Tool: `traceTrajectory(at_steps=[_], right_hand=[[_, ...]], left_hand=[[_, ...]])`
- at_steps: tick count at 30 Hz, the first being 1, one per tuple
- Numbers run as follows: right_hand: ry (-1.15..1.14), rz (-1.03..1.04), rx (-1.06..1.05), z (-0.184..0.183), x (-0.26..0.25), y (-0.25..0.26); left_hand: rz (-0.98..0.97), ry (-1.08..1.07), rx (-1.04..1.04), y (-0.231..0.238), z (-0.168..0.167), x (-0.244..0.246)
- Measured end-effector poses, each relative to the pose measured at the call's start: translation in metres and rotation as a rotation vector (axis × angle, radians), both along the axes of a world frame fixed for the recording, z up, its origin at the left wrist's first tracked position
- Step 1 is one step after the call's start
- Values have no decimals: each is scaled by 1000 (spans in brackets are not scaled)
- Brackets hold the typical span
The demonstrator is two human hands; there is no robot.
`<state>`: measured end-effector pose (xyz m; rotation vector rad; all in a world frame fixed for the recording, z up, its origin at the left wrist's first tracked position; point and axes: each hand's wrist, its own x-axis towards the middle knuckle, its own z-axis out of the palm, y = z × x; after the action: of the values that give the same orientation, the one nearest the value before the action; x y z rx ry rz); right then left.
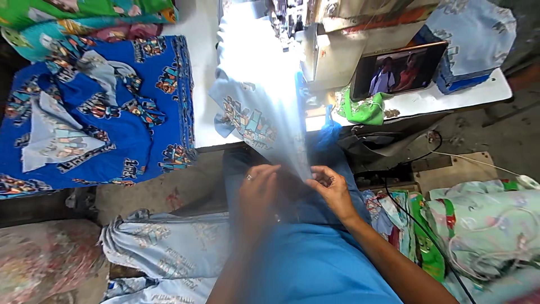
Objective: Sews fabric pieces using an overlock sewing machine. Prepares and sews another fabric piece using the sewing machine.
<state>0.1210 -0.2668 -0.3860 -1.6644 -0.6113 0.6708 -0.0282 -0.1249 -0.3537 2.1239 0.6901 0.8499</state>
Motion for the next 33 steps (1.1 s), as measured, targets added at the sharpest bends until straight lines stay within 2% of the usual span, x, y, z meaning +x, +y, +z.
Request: traceTrajectory(at_steps=[3,5,8,10,11,13,14,15,16,18,20,24,28,31,33], right_hand=[[-26,38,-22,-6,2,1],[45,125,30,7,2,-2],[494,400,335,53,-1,-12],[634,620,493,56,1,-15],[563,593,452,52,3,-13],[189,439,146,36,7,-6],[80,400,18,31,7,-3],[76,401,-7,33,8,-2],[155,441,71,42,7,-4],[410,625,358,61,4,-10],[532,746,477,64,5,-11],[199,478,105,41,7,-5],[417,594,296,47,5,-14],[288,541,216,35,5,-15],[230,499,181,30,5,-16]], left_hand=[[81,-43,43,20,11,-3],[135,-95,35,41,21,-6],[169,-221,-116,72,44,-5],[152,-272,-308,85,61,1],[150,-260,-380,89,70,6],[158,-199,-424,94,79,14],[160,-171,-422,96,81,17],[160,-146,-411,99,82,20],[163,-118,-398,102,82,22],[181,-47,-399,109,81,25],[200,50,-406,114,82,31],[214,168,-498,118,81,40],[178,-24,-503,120,78,44],[333,-205,-446,131,83,35],[412,-253,-370,138,91,28]])
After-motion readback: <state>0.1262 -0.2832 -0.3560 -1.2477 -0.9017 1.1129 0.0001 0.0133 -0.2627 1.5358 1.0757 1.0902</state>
